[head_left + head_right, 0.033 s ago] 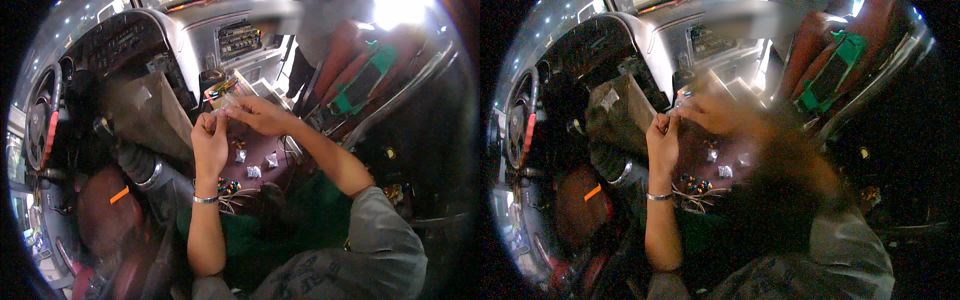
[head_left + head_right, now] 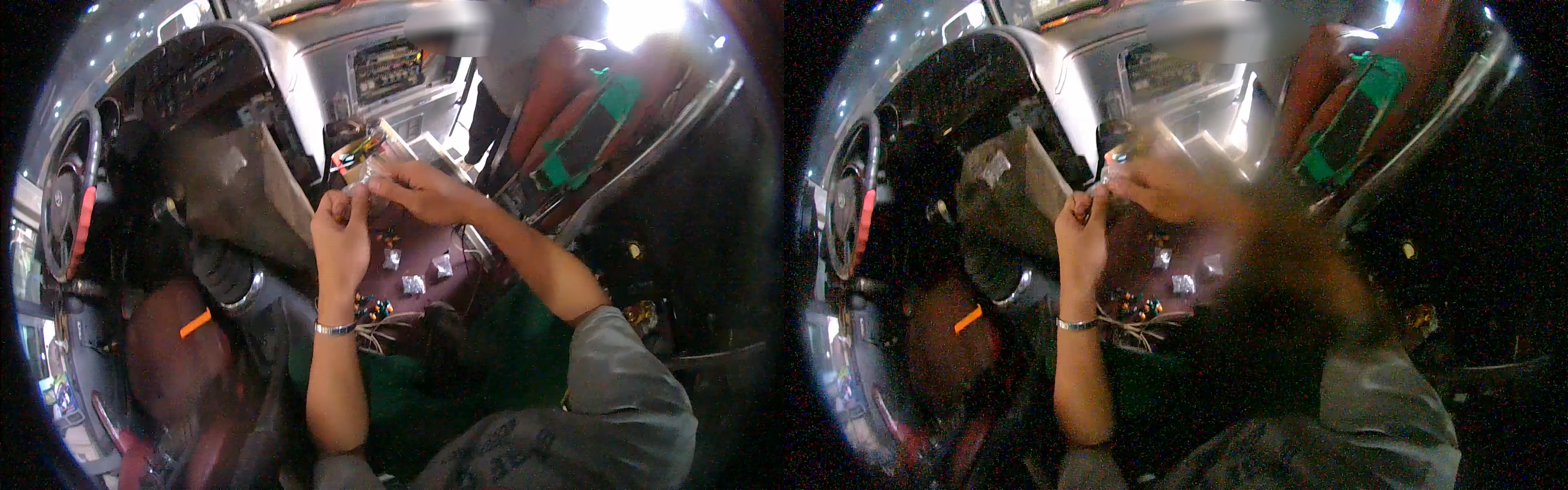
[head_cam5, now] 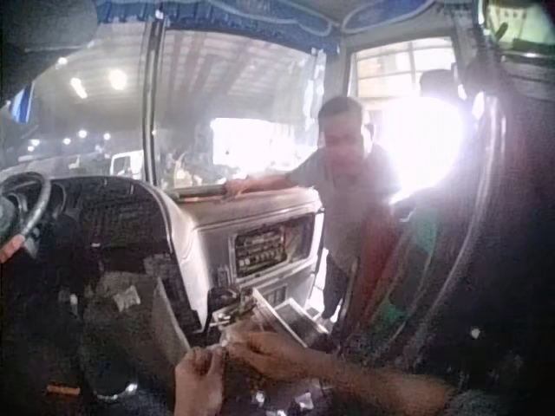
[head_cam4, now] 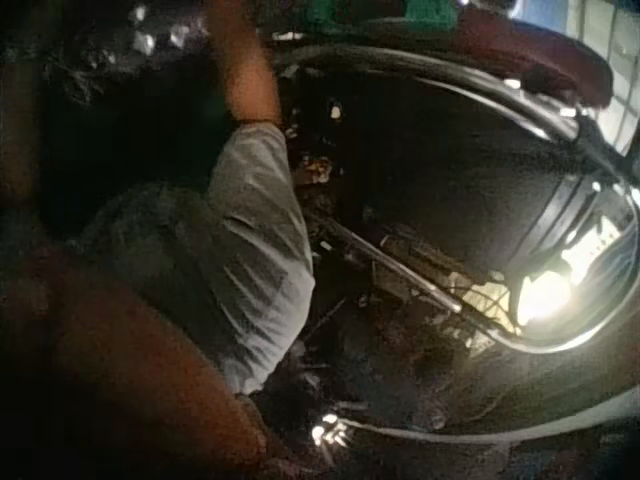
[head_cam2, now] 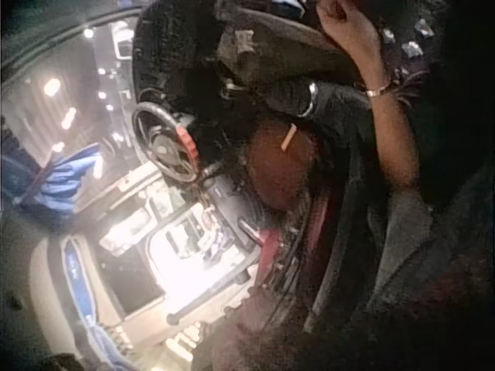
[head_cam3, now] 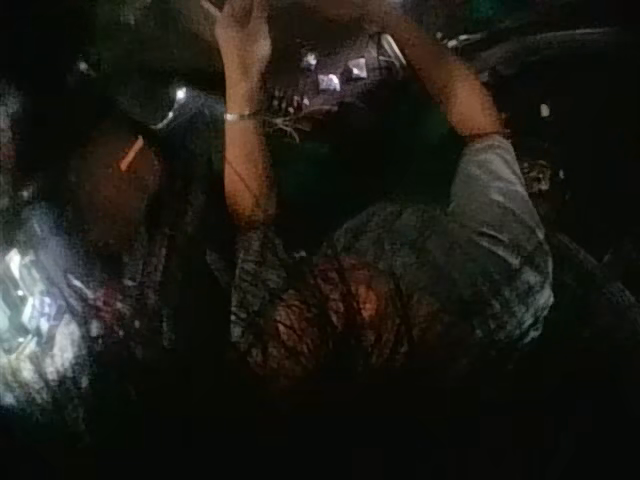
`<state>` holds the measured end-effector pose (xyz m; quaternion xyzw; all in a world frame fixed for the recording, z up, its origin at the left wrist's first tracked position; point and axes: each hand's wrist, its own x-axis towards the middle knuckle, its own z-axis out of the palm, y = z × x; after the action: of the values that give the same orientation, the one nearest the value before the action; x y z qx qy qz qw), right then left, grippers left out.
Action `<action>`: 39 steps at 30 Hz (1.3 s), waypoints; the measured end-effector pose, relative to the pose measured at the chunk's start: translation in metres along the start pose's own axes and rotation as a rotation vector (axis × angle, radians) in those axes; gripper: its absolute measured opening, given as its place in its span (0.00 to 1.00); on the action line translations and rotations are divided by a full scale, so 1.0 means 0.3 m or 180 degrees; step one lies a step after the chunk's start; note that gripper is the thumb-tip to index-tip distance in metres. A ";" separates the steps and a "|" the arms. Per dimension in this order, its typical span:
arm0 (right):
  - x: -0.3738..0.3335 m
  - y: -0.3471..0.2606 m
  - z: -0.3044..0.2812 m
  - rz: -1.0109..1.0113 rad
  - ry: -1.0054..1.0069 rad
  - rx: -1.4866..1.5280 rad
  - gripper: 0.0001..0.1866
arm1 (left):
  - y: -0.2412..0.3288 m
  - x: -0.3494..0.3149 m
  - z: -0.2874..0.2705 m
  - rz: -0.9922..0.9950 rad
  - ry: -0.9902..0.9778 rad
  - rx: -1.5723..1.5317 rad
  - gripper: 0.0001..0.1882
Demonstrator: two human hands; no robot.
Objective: The person sits on the floor of a vehicle and assembles small colored wire connectors by hand. They repeatedly pick up individual connectors and wires, insert the wires into the connectors, and place the assembled units on the floor.
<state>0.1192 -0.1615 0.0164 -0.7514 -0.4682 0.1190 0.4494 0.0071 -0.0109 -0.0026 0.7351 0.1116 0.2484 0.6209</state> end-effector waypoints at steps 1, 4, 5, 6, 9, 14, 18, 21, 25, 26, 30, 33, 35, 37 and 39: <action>-0.010 0.031 -0.007 -0.0189 0.0191 -0.0061 0.24 | -0.007 -0.005 0.013 -0.0037 0.0058 -0.0099 0.21; 0.056 0.205 -0.004 -0.0199 0.0216 -0.0703 0.23 | -0.047 0.023 -0.015 -0.0065 0.0252 -0.0055 0.18; 0.081 0.278 -0.005 0.0090 -0.0051 -0.0791 0.24 | -0.055 0.023 -0.030 -0.0106 0.0254 0.0187 0.18; 0.146 0.342 -0.009 0.0300 -0.0324 -0.0849 0.26 | -0.009 0.038 -0.050 -0.0009 0.0373 0.0389 0.19; 0.039 0.670 0.060 0.1309 -0.0247 -0.1712 0.28 | -0.018 0.039 0.007 -0.0480 0.0254 -0.0323 0.21; -0.106 0.932 0.355 0.2469 -0.0429 -0.1654 0.23 | -0.061 0.066 -0.078 -0.0649 0.0080 -0.0598 0.18; -0.374 1.242 0.551 0.2817 -0.1080 -0.1805 0.21 | -0.011 0.048 -0.030 -0.0839 0.0042 -0.0856 0.16; -0.367 1.235 0.637 0.3182 -0.1094 -0.1534 0.23 | -0.014 0.053 -0.055 -0.0745 0.0182 -0.0883 0.15; -0.522 1.335 0.611 0.3143 -0.0864 -0.1787 0.24 | -0.013 0.049 -0.031 -0.0658 0.0022 -0.0628 0.16; -0.449 1.275 0.644 0.3039 -0.0733 -0.1866 0.24 | -0.014 0.055 -0.057 -0.0596 0.0092 -0.0482 0.16; -0.295 1.184 0.528 0.3065 -0.0658 -0.1821 0.26 | -0.019 0.058 -0.072 -0.0537 0.0032 -0.0394 0.18; -0.101 1.129 0.261 0.2842 -0.0858 -0.1811 0.26 | -0.016 0.058 -0.038 -0.0308 -0.0090 -0.0176 0.18; 0.073 0.990 0.118 0.2087 -0.0626 -0.2001 0.23 | 0.008 0.056 -0.042 -0.0137 -0.0034 0.0001 0.18; 0.153 0.874 -0.045 0.1705 -0.0006 -0.1992 0.20 | 0.040 0.044 -0.010 -0.0059 -0.0048 -0.0102 0.19; 0.230 0.716 -0.155 0.1345 -0.0075 -0.2274 0.17 | 0.001 0.062 -0.005 0.0144 -0.0039 -0.0283 0.21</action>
<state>0.3121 -0.1658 -0.1095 -0.9383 -0.3206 0.0472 0.1207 0.0221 -0.0008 0.0020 0.7106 0.0800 0.2625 0.6478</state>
